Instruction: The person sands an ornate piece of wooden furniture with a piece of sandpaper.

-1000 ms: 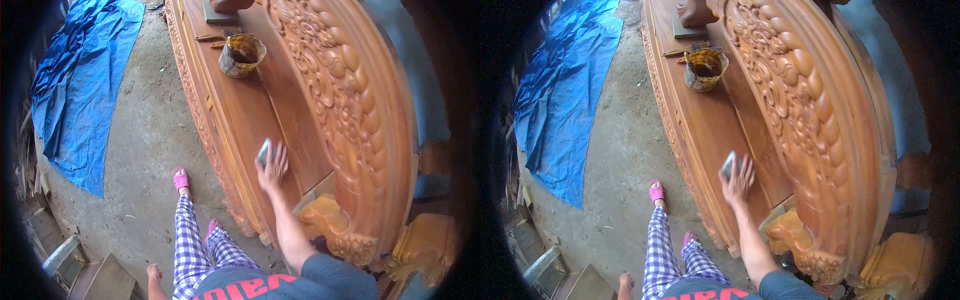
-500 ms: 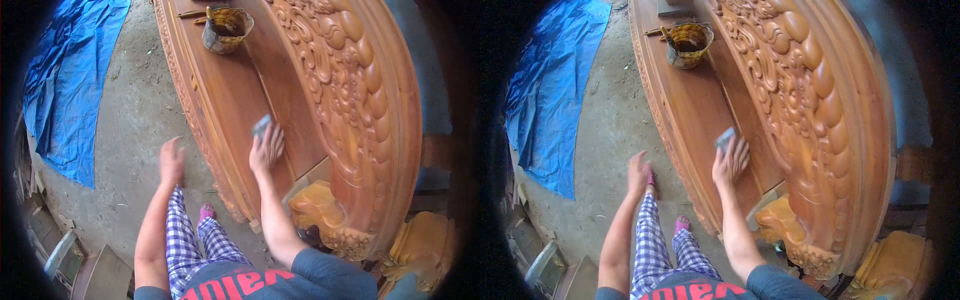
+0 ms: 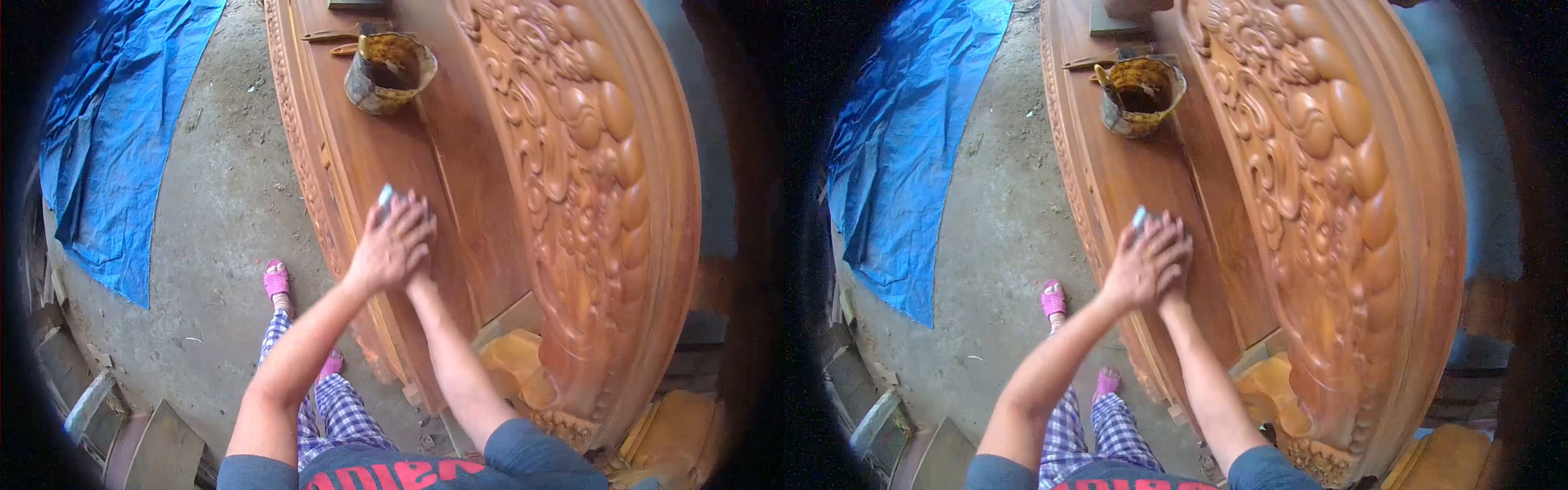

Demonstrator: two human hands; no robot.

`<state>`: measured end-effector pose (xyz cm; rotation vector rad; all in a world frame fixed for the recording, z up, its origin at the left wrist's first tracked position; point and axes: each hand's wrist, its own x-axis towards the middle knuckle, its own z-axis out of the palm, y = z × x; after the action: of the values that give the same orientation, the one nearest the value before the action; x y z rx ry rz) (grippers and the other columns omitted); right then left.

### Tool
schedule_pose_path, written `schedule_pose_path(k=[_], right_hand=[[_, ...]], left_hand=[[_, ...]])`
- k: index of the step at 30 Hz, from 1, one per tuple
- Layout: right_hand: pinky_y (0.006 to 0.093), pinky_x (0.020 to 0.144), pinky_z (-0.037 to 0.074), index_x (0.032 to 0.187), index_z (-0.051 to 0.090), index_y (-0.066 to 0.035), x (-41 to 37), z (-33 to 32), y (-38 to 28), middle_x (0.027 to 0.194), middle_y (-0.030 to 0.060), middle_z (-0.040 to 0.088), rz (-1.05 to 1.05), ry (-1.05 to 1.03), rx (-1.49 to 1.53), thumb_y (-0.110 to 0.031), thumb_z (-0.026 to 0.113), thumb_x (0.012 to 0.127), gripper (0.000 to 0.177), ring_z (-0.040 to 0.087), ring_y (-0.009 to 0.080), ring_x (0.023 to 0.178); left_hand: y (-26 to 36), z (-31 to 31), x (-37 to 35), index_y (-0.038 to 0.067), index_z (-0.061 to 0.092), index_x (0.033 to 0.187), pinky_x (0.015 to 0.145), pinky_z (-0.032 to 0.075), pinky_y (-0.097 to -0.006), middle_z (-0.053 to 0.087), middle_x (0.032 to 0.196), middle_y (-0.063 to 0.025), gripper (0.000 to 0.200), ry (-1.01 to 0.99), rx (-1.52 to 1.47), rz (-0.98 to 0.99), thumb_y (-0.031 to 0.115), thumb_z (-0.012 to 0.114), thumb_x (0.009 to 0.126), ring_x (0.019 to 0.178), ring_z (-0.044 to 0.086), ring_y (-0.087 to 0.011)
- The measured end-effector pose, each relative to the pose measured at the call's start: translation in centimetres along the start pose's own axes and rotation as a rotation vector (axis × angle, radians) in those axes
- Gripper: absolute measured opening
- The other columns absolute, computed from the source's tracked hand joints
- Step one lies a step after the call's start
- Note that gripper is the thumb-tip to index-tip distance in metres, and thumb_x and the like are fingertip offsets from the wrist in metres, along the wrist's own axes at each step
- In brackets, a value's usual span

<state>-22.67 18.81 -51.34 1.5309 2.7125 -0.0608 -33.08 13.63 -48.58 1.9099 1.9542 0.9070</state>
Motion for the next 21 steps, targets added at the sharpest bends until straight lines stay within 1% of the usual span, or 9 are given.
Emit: schedule_pose_path(k=[2,5,8,10,13,17,19,20,21], right_hand=[[0.0559,0.122,0.01,0.161,0.008,-0.012,7.4,0.4,-2.0,0.167,0.0198,0.007,-0.083,0.043,0.04,-0.053,0.049,0.097,0.086,0.006,0.0402,0.153],[0.0562,0.122,0.009,0.161,0.009,-0.012,14.0,0.6,-4.9,0.167,0.0198,0.007,-0.165,0.07,0.083,-0.052,0.049,0.097,0.086,0.006,0.0404,0.153],[0.0564,0.122,0.009,0.161,0.009,-0.012,13.2,0.8,-5.6,0.167,0.0198,0.007,-0.163,0.092,0.103,-0.052,0.049,0.097,0.085,0.006,0.0406,0.153],[0.0566,0.122,0.009,0.161,0.009,-0.012,9.3,0.9,-4.7,0.167,0.0198,0.008,-0.128,0.097,0.104,-0.051,0.049,0.097,0.085,0.006,0.0407,0.153],[0.0569,0.122,0.009,0.161,0.01,-0.012,0.0,0.6,-1.8,0.167,0.0197,0.008,-0.028,0.064,0.09,-0.051,0.049,0.097,0.085,0.006,0.0409,0.153],[0.0573,0.122,0.008,0.161,0.01,-0.011,-14.9,-1.4,2.7,0.167,0.0197,0.008,0.096,-0.076,0.043,-0.05,0.049,0.097,0.084,0.006,0.0411,0.153],[0.0574,0.122,0.008,0.161,0.011,-0.011,-19.1,-2.3,4.1,0.167,0.0197,0.008,0.135,-0.117,0.032,-0.049,0.049,0.097,0.084,0.006,0.0412,0.153],[0.0575,0.121,0.008,0.161,0.011,-0.011,-20.4,-2.7,4.7,0.167,0.0197,0.008,0.146,-0.133,0.024,-0.049,0.049,0.097,0.083,0.006,0.0413,0.153],[0.0576,0.121,0.008,0.161,0.011,-0.011,-20.4,-2.7,5.3,0.167,0.0197,0.008,0.151,-0.139,0.013,-0.049,0.049,0.097,0.083,0.006,0.0414,0.153]], left_hand=[[-4.7,-2.1,4.5,0.03,0.05,0.146,0.117,0.016,-0.0527,0.039,0.158,-0.003,0.047,0.084,0.066,-0.034,0.043,0.046,0.101,0.151,0.025,-0.0264],[-9.1,-5.2,8.3,0.025,0.056,0.141,0.116,0.019,-0.0527,0.045,0.153,-0.0034,0.043,0.111,0.098,-0.099,0.039,0.045,0.102,0.147,0.032,-0.0249],[-8.9,-4.9,7.3,0.024,0.055,0.141,0.116,0.018,-0.053,0.046,0.152,-0.0039,0.044,0.112,0.108,-0.133,0.04,0.044,0.101,0.147,0.032,-0.0247],[-6.4,-4.3,4.8,0.025,0.054,0.142,0.117,0.016,-0.0529,0.046,0.152,-0.0033,0.046,0.121,0.114,-0.141,0.041,0.045,0.1,0.148,0.032,-0.0245],[-1.0,-1.4,-1.3,0.025,0.051,0.146,0.12,0.008,-0.052,0.037,0.16,-0.002,0.052,0.115,-0.015,-0.087,0.043,0.047,0.098,0.151,0.026,-0.0253],[9.2,1.7,-10.0,0.023,0.047,0.15,0.122,0.002,-0.0531,0.029,0.164,-0.0027,0.056,-0.086,-0.167,0.011,0.042,0.046,0.097,0.153,0.02,-0.0262],[13.4,3.7,-13.7,0.022,0.044,0.151,0.121,0.003,-0.0547,0.028,0.165,-0.0024,0.057,-0.21,-0.257,0.067,0.042,0.046,0.097,0.153,0.019,-0.0272],[14.5,4.0,-14.1,0.022,0.044,0.151,0.121,0.003,-0.0547,0.028,0.165,-0.0024,0.057,-0.204,-0.259,0.069,0.042,0.046,0.097,0.153,0.019,-0.0272],[15.3,4.2,-14.2,0.022,0.042,0.152,0.121,0.007,-0.055,0.027,0.165,-0.0037,0.058,-0.272,-0.256,0.102,0.041,0.046,0.098,0.153,0.019,-0.0275]])
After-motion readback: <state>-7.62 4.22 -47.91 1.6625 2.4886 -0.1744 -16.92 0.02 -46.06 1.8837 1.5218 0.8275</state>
